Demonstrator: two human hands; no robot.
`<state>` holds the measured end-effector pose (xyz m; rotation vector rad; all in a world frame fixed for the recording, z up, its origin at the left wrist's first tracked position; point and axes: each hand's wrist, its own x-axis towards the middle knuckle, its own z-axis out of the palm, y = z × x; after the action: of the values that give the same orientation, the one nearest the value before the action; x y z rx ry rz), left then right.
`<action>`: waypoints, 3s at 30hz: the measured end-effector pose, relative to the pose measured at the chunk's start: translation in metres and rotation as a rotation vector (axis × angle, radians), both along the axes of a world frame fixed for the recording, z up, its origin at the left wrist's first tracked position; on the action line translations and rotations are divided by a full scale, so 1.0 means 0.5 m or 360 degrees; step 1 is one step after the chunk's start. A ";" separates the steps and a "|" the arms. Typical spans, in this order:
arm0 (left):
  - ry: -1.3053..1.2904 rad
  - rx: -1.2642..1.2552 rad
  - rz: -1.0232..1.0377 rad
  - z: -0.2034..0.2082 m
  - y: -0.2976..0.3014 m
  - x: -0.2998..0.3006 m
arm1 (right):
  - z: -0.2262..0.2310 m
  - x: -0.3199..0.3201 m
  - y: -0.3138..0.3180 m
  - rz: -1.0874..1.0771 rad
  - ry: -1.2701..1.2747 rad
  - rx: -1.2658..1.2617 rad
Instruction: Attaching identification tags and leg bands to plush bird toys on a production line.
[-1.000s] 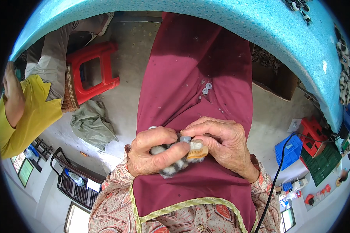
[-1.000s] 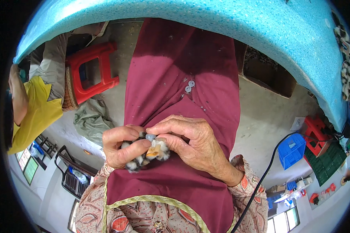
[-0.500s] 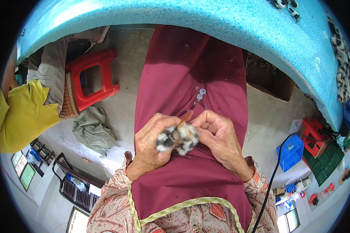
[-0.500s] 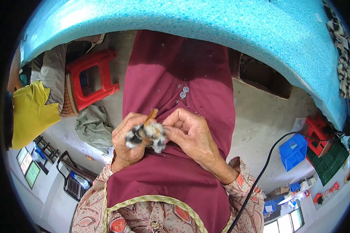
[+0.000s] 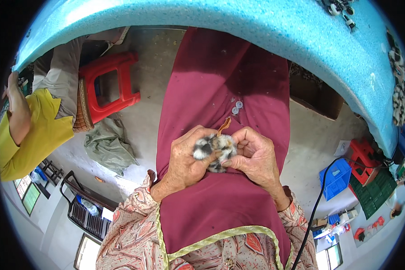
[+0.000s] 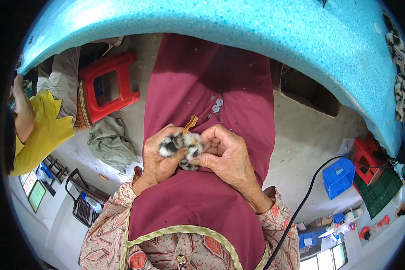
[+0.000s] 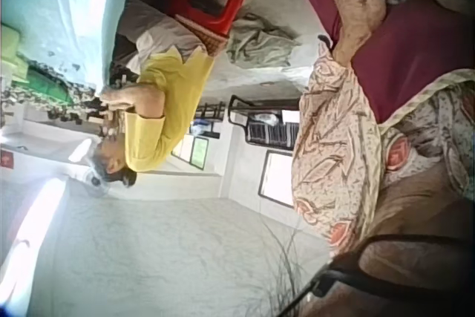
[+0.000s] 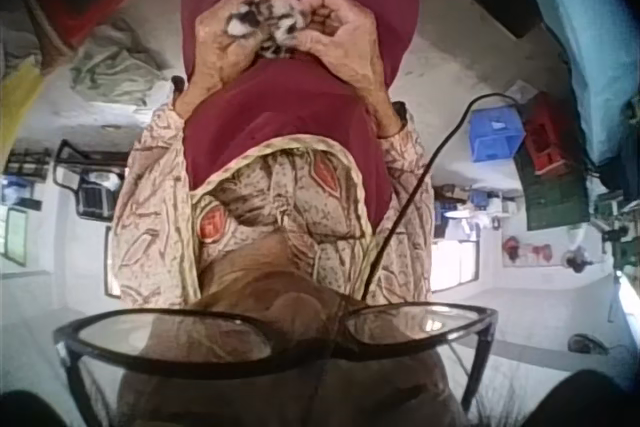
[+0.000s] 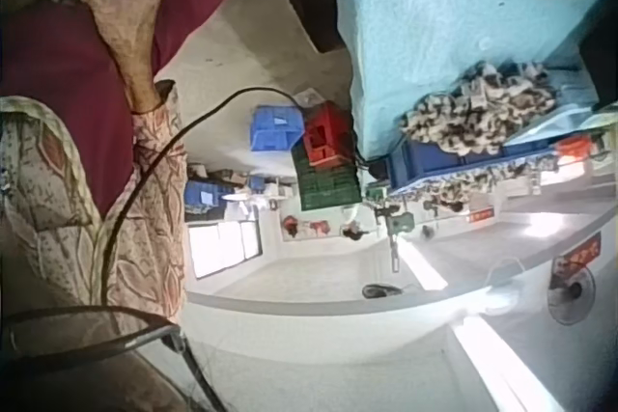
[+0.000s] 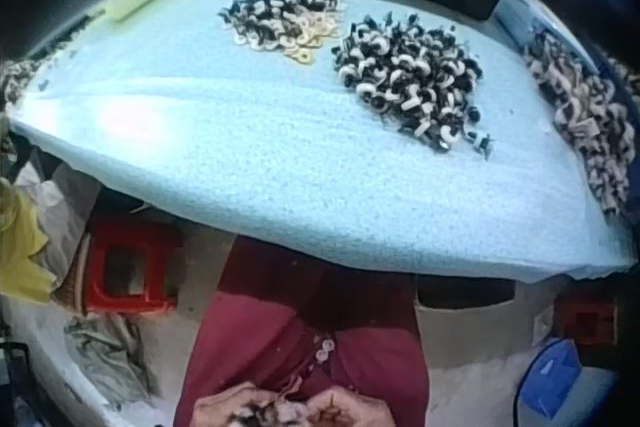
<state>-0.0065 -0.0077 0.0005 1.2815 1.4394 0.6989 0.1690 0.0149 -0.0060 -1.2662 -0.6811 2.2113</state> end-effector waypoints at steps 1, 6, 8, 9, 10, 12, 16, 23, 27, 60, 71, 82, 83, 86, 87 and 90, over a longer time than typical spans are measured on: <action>-0.0251 -0.0209 0.0130 -0.005 0.001 0.000 | -0.007 0.004 0.001 -0.0038 0.0029 -0.0017; -0.1492 -0.1348 0.0607 0.001 0.028 -0.032 | -0.027 0.010 0.013 -0.0307 0.0222 -0.0084; -0.1872 -0.1558 0.0769 0.010 0.034 -0.039 | -0.029 0.010 0.014 -0.0345 0.0256 -0.0088; -0.1899 -0.1605 0.0780 0.010 0.034 -0.037 | -0.031 0.012 0.013 -0.0410 0.0276 -0.0096; -0.1903 -0.1602 0.0789 0.012 0.036 -0.037 | -0.032 0.015 0.013 -0.0441 0.0314 -0.0152; -0.1811 -0.1728 0.0712 0.020 0.045 -0.035 | -0.036 0.014 0.012 -0.0445 0.0330 -0.0153; -0.1559 -0.1703 0.0595 0.054 0.055 -0.026 | -0.041 0.022 0.001 -0.0426 0.0356 -0.0238; -0.1048 -0.1526 0.0023 0.078 0.076 -0.040 | -0.019 0.018 -0.002 -0.0418 0.0186 0.0238; -0.0871 -0.0773 -0.0249 0.054 0.046 -0.022 | -0.029 0.019 -0.001 -0.0353 0.0201 0.0298; 0.0236 0.1362 -0.0829 0.089 0.040 -0.056 | 0.046 0.041 0.005 0.0195 -0.0288 0.1678; -0.0348 0.0331 -0.0714 0.080 0.034 -0.033 | 0.031 0.034 0.006 -0.0016 -0.0371 0.1730; -0.1362 -0.1271 0.0317 0.077 0.069 -0.016 | 0.007 0.026 0.012 -0.0018 -0.0426 0.1491; -0.1041 -0.1107 0.0158 0.073 0.072 -0.020 | 0.003 0.026 0.012 -0.0017 -0.0425 0.1491; -0.0505 -0.0680 -0.0164 0.063 0.078 -0.018 | -0.002 0.026 0.008 0.0079 -0.0519 0.1561; -0.0285 -0.0401 -0.0335 0.063 0.081 -0.017 | 0.001 0.026 0.012 0.0076 -0.0517 0.1564; 0.0080 0.0101 -0.0629 0.061 0.084 -0.018 | 0.005 0.029 0.025 0.0013 -0.0610 0.1652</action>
<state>-0.0154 0.0345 0.0307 1.5845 1.1602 0.4513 0.1835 0.0273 -0.0034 -1.0649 -1.6757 1.2280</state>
